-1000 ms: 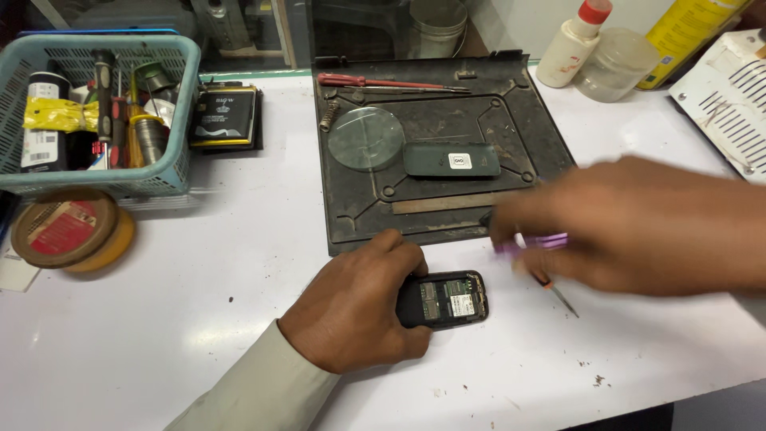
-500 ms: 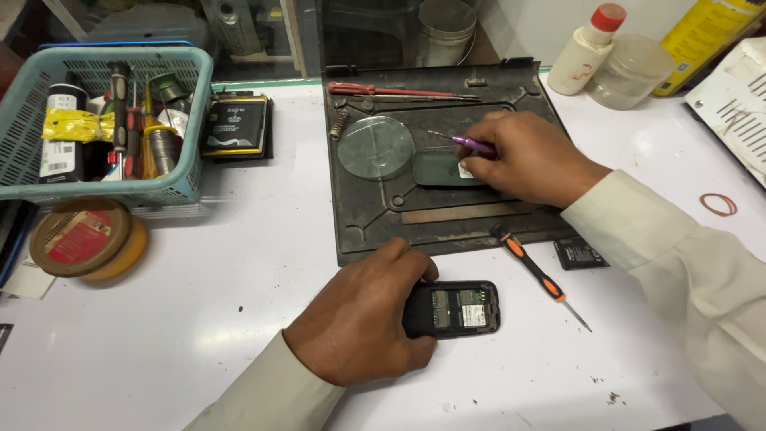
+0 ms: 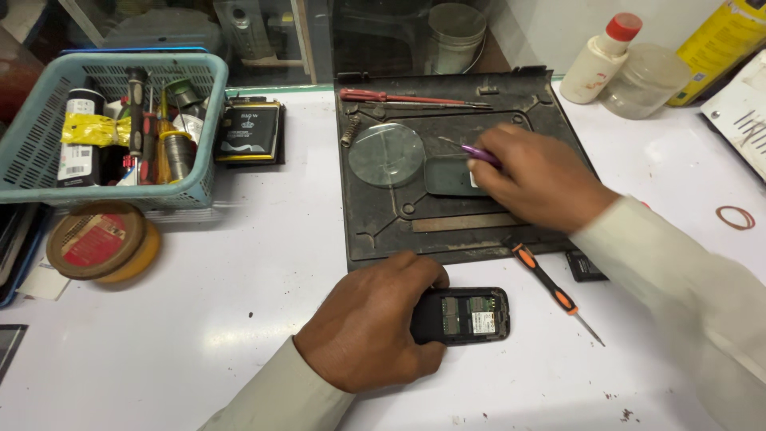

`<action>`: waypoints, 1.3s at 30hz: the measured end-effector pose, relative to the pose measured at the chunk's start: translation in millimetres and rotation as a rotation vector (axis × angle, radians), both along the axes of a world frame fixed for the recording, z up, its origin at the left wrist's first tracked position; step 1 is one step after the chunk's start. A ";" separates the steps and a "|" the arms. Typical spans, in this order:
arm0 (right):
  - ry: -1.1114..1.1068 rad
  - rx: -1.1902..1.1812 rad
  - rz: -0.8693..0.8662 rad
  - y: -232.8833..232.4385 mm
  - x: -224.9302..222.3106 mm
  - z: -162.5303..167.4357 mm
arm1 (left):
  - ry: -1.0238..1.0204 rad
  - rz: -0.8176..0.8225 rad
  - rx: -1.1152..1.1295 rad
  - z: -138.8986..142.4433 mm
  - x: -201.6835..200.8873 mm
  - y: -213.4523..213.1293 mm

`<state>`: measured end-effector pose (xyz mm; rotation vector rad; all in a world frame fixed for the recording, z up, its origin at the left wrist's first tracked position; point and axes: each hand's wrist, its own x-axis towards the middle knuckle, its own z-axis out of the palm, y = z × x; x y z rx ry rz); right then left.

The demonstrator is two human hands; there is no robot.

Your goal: The person cleans the interior of a mobile phone casing with a toothbrush, then inserts the motherboard and keypad, and snaps the casing together. The person uses a small screwdriver to tighten screws on the back of the phone.

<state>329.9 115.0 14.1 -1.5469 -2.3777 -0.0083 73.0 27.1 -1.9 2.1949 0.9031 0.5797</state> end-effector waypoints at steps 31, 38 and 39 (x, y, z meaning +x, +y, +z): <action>0.462 -0.654 0.018 -100.1 -21.8 22.1 | -0.174 -0.013 -0.369 6.8 5.8 3.5; 0.379 -0.720 -0.082 -100.8 -16.8 19.3 | -0.206 -0.033 -0.357 3.7 5.9 2.7; 0.387 -0.736 -0.098 -100.9 -14.7 17.2 | -0.207 -0.035 -0.373 3.2 5.4 2.5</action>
